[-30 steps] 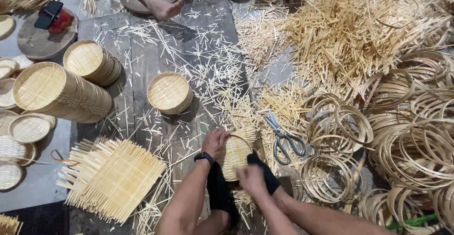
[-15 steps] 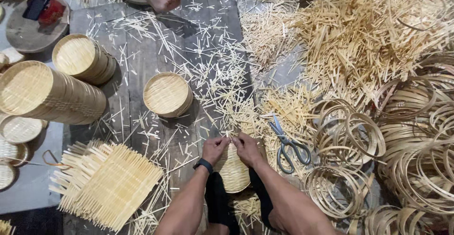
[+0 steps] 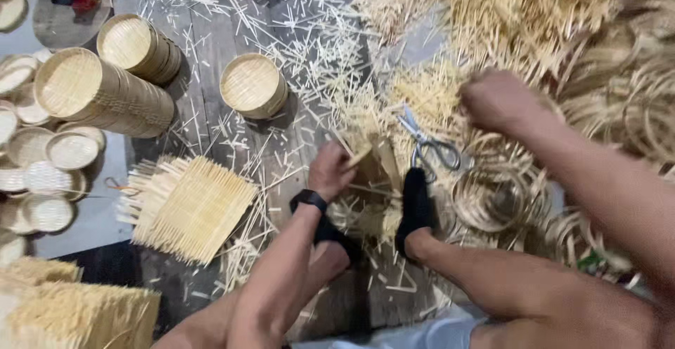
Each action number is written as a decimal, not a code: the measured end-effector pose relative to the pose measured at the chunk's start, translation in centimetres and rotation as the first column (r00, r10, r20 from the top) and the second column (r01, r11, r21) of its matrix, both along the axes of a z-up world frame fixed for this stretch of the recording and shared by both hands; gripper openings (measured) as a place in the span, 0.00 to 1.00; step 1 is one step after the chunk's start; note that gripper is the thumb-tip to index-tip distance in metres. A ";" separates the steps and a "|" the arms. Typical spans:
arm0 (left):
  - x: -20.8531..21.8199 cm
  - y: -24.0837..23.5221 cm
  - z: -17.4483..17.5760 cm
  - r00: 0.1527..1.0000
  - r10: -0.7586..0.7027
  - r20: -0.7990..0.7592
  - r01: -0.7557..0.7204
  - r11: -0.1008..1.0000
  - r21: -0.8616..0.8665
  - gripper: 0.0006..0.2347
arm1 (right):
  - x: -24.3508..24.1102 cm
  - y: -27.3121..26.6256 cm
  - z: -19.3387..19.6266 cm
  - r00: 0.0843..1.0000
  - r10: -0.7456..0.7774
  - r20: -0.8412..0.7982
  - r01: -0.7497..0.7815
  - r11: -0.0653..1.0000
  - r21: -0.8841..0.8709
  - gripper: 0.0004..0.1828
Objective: The person assembles small round bamboo baskets by placing a woven bamboo mat over a circular frame, securing it, and trimming excess bamboo strips with shears. The finished baskets are stacked nearby.
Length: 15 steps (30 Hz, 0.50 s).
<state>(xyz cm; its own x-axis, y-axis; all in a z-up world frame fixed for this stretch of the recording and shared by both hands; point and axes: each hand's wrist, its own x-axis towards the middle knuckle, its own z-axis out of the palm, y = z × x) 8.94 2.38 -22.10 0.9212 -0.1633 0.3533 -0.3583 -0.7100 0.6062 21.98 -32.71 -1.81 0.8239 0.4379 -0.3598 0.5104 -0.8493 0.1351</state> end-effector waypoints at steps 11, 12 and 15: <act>-5.5 -1.9 -1.8 0.982 -0.189 -0.002 0.183 0.945 0.271 0.18 | -7.6 -2.4 -23.1 0.919 -0.310 -0.243 0.383 0.850 0.362 0.19; -4.3 -1.8 -1.6 0.991 -0.084 0.106 0.053 0.961 0.272 0.21 | -7.5 -2.4 -25.3 0.954 -0.279 -0.114 0.300 0.839 0.455 0.24; -1.4 -0.9 -1.5 0.972 -0.149 -0.179 0.197 0.935 0.295 0.50 | -6.0 -1.5 -29.7 0.846 -0.519 -0.124 0.526 0.773 0.354 0.44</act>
<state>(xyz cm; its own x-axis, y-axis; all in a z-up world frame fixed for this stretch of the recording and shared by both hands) 7.52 1.52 -23.59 0.9075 -0.4032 0.1182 -0.4133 -0.8058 0.4241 15.98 -34.25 -31.53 0.9588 0.0422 -0.2809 -0.0274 -0.9706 -0.2392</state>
